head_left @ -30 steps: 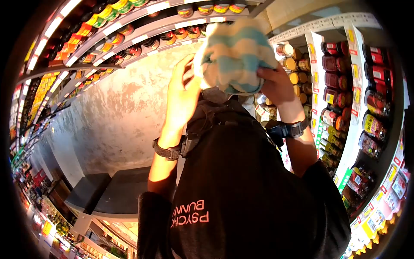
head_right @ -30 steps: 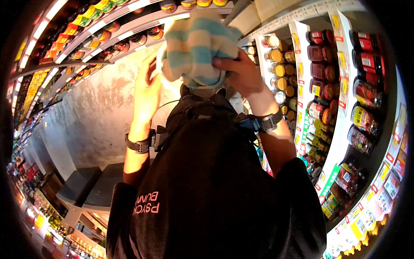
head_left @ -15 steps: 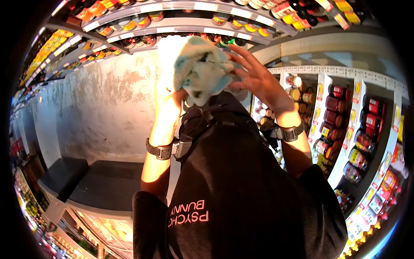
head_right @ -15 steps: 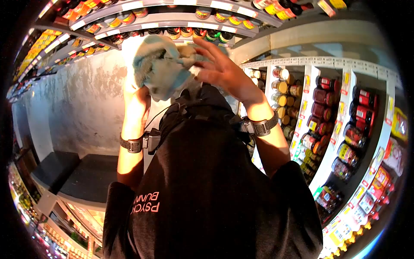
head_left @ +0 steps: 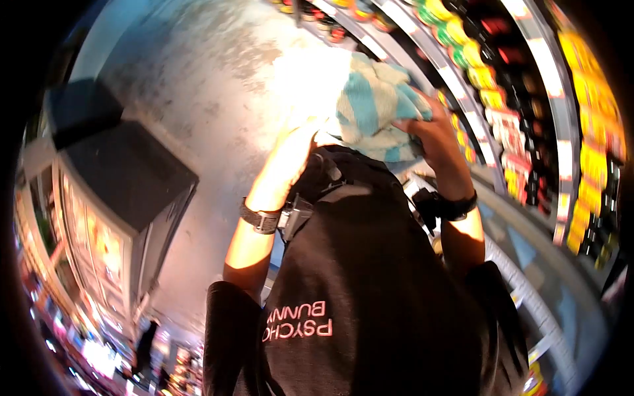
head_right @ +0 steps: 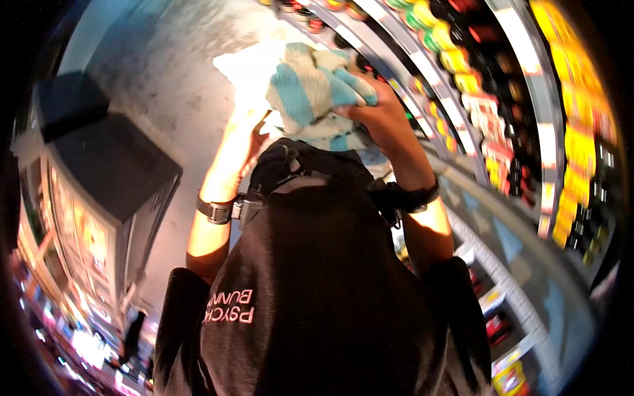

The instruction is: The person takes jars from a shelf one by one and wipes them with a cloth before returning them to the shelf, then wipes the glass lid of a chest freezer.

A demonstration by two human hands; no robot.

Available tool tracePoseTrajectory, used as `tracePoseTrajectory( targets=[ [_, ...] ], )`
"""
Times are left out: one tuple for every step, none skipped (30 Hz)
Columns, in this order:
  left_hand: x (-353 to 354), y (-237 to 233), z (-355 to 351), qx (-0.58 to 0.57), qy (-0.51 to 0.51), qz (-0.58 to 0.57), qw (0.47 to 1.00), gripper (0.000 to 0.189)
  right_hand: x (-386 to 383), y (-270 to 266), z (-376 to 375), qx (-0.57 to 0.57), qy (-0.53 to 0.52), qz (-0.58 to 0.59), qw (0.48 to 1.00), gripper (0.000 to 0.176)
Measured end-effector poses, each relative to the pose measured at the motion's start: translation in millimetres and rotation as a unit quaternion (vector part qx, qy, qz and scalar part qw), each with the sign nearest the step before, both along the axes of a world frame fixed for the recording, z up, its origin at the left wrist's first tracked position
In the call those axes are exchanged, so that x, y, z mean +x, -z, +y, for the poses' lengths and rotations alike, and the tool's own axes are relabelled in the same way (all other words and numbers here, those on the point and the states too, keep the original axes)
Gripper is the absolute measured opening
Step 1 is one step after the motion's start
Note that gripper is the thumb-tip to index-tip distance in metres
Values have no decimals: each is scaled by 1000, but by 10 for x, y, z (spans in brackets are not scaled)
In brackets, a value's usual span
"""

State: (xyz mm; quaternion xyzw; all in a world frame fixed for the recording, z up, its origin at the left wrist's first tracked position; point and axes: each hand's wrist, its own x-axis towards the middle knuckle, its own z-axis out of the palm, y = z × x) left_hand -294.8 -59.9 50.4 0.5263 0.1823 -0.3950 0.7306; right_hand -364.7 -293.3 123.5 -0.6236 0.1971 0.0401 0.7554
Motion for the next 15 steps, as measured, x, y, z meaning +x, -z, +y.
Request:
tracePoseTrajectory(
  targets=[
    [36,-156,-71,-34,-7,-25,999,43,115,178,-212,-24,-94,-18,995,42],
    [43,-311,-157,-66,-10,-49,997,42,202,273,-232,-41,-89,8,995,45],
    [116,-280,-87,-177,9,19,984,42,388,139,-215,-33,-149,6,988,45],
    [215,-305,-67,-218,4,6,976,45,573,5,-207,-25,-204,5,979,46],
    [249,-204,-45,-218,-40,-36,974,46,748,227,-368,-28,-286,-13,958,51],
    [293,-196,-82,-216,-80,-77,970,47,899,234,-468,-83,-347,-25,934,67],
    [364,-202,-75,-207,-90,-80,971,47,1019,245,-486,-54,-335,17,940,77],
    [442,-206,-83,-156,-116,-117,974,32,1123,239,-498,-28,-321,57,945,86],
    [535,-248,-121,-105,-142,-153,972,22,1251,107,-410,101,-298,55,947,95],
    [617,-287,-143,-101,-151,-158,971,22,1398,203,-439,103,-308,52,944,95],
    [679,-333,-147,-58,-140,-204,967,23,1534,353,-460,80,-304,22,949,95],
    [728,-382,-143,-15,-129,-244,961,25,1661,423,-452,57,-300,-5,952,96],
    [753,-457,-118,30,-83,-305,948,28,1750,452,-395,28,-289,-27,957,102],
    [754,-521,-95,37,-93,-299,949,28,1869,478,-364,33,-301,-32,953,97],
    [771,-580,-71,85,-54,-326,940,29,1947,370,-274,-8,-314,-35,949,93]
  ],
)
